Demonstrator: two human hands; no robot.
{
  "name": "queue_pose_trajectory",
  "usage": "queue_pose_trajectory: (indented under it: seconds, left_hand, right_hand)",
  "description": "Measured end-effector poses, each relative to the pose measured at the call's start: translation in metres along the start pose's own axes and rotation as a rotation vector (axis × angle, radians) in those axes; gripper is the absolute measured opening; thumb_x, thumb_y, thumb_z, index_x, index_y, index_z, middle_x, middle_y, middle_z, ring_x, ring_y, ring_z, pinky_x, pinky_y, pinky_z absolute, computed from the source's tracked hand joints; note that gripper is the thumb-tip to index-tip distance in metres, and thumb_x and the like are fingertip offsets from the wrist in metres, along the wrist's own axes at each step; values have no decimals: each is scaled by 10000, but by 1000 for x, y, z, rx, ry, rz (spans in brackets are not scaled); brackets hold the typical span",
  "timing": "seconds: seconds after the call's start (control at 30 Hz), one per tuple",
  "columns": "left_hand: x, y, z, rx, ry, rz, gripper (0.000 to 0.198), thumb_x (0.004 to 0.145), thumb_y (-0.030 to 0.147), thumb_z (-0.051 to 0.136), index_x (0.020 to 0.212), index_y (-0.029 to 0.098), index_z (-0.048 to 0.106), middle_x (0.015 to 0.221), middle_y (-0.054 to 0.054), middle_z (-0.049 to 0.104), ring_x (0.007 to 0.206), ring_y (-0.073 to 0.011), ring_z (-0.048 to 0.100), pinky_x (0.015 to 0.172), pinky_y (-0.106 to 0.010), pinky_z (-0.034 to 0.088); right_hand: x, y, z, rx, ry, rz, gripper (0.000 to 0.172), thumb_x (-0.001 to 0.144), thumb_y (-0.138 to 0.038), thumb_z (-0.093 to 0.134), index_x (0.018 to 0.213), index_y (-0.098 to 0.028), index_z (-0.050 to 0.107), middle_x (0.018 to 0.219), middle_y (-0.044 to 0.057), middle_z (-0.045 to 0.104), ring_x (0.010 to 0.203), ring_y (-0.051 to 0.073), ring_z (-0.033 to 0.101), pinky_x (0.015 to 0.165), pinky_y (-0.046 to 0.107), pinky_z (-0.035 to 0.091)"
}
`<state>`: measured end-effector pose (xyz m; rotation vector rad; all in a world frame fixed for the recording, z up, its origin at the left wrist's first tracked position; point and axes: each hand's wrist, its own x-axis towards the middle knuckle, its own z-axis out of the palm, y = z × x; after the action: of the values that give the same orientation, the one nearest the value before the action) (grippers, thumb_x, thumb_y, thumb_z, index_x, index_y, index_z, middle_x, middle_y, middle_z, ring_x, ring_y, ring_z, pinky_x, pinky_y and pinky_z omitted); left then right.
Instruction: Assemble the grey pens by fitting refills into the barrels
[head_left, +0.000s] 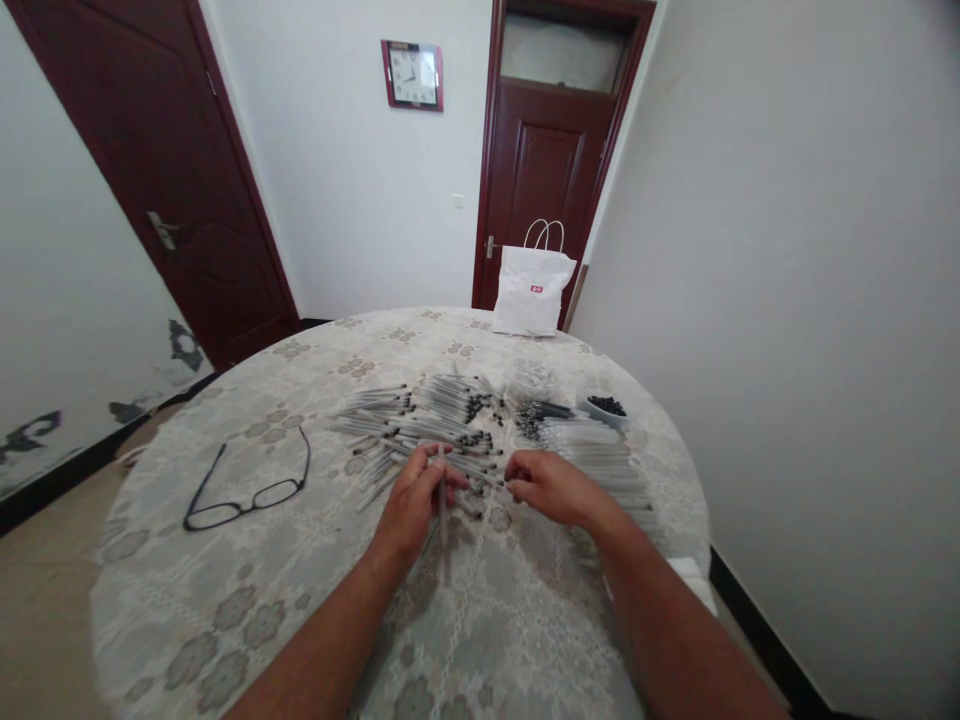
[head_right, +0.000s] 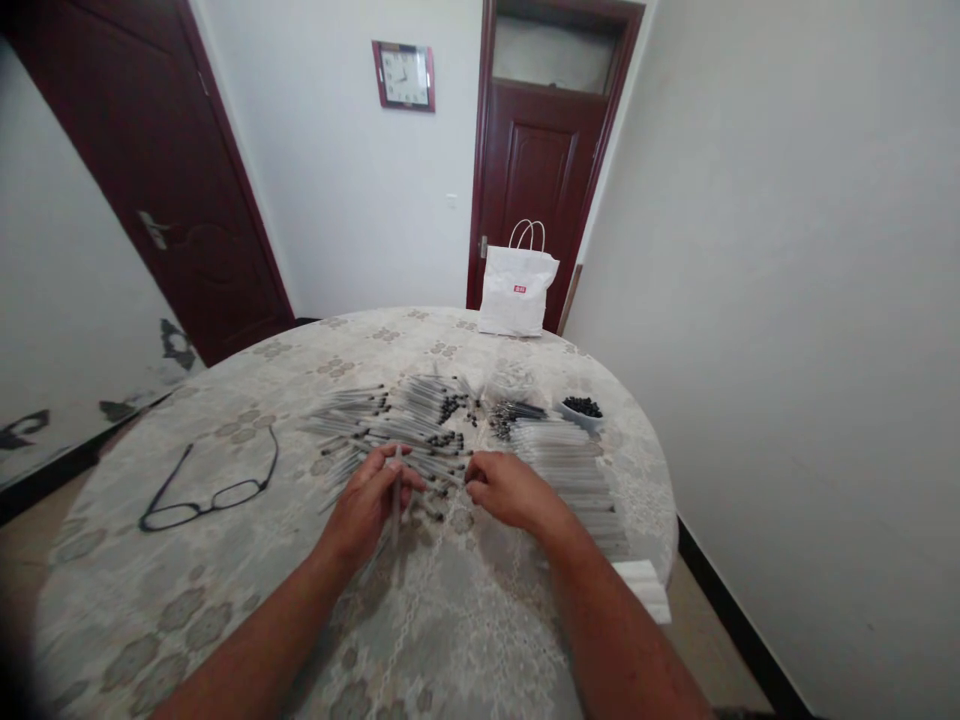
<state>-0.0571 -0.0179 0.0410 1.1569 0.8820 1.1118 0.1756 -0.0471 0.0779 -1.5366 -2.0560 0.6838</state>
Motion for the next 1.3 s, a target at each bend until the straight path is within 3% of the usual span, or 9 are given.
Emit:
queue_pose_trajectory:
  seconds: [0.07, 0.13, 0.3, 0.37, 0.43, 0.57, 0.73, 1.07, 1.3]
  left_hand:
    - [1, 0, -2, 14, 22, 5, 488, 889, 534, 597, 1250, 212, 530, 824, -35, 741, 599, -159, 579, 543, -241, 401]
    - [1, -1, -3, 13, 33, 21, 487, 889, 520, 598, 1266, 220, 523, 838, -32, 749, 598, -153, 576, 534, -237, 395]
    - [3, -3, -4, -26, 59, 34, 441, 868, 460, 648, 1224, 237, 517, 947, -28, 741, 623, -133, 599, 535, -230, 450]
    - [4, -4, -4, -41, 53, 41, 435, 856, 446, 676, 1201, 236, 514, 919, -20, 714, 631, -144, 622, 524, -242, 485]
    - [4, -4, -3, -45, 46, 52, 433, 847, 434, 699, 1180, 234, 509, 811, 7, 667, 627, -162, 642, 526, -262, 524]
    - [3, -2, 1, -53, 45, 47, 454, 830, 398, 730, 1172, 240, 478, 715, 45, 607, 661, -198, 692, 577, -314, 592]
    - [1, 1, 4, -33, 71, 91, 494, 817, 414, 736, 1184, 240, 456, 720, 54, 614, 676, -203, 705, 602, -338, 616]
    - [3, -2, 4, 72, 66, 141, 469, 822, 445, 729, 1159, 232, 481, 730, 51, 639, 674, -196, 707, 627, -338, 615]
    - [3, 0, -2, 323, 63, 171, 369, 864, 534, 674, 985, 199, 578, 760, -8, 709, 683, -205, 718, 665, -328, 591]
  right_hand:
    - [6, 3, -18, -12, -88, -22, 107, 780, -185, 645, 806, -204, 747, 714, -4, 712, 640, 148, 609, 589, 231, 397]
    - [19, 10, -38, -25, -65, -13, 112, 780, -211, 648, 803, -201, 757, 723, 5, 720, 635, 150, 615, 591, 236, 420]
    - [53, 31, -76, -55, 503, 130, 371, 874, -302, 562, 1183, -171, 718, 977, 66, 757, 648, 142, 632, 669, 271, 484]
    - [53, 32, -74, -67, 593, 143, 446, 898, -317, 547, 1304, -172, 658, 1028, 73, 755, 631, 138, 632, 718, 292, 496]
    - [43, 26, -58, -71, 548, 129, 405, 908, -335, 555, 1253, -170, 688, 961, 64, 760, 625, 149, 635, 734, 302, 495]
    - [10, -1, -4, 64, 315, 60, 262, 936, -354, 560, 1016, -203, 759, 813, 23, 743, 666, 168, 654, 681, 280, 475]
    - [-12, -29, 40, 190, 174, -42, 179, 927, -304, 616, 971, -218, 767, 886, 15, 765, 824, 180, 685, 747, 269, 475]
    - [-13, -29, 49, 260, 154, -22, 229, 898, -274, 672, 1111, -207, 721, 870, -1, 742, 719, 148, 641, 657, 240, 450]
    - [-22, -25, 36, 0, 124, -92, 119, 888, -173, 641, 974, -205, 718, 871, 9, 730, 796, 157, 648, 710, 242, 426]
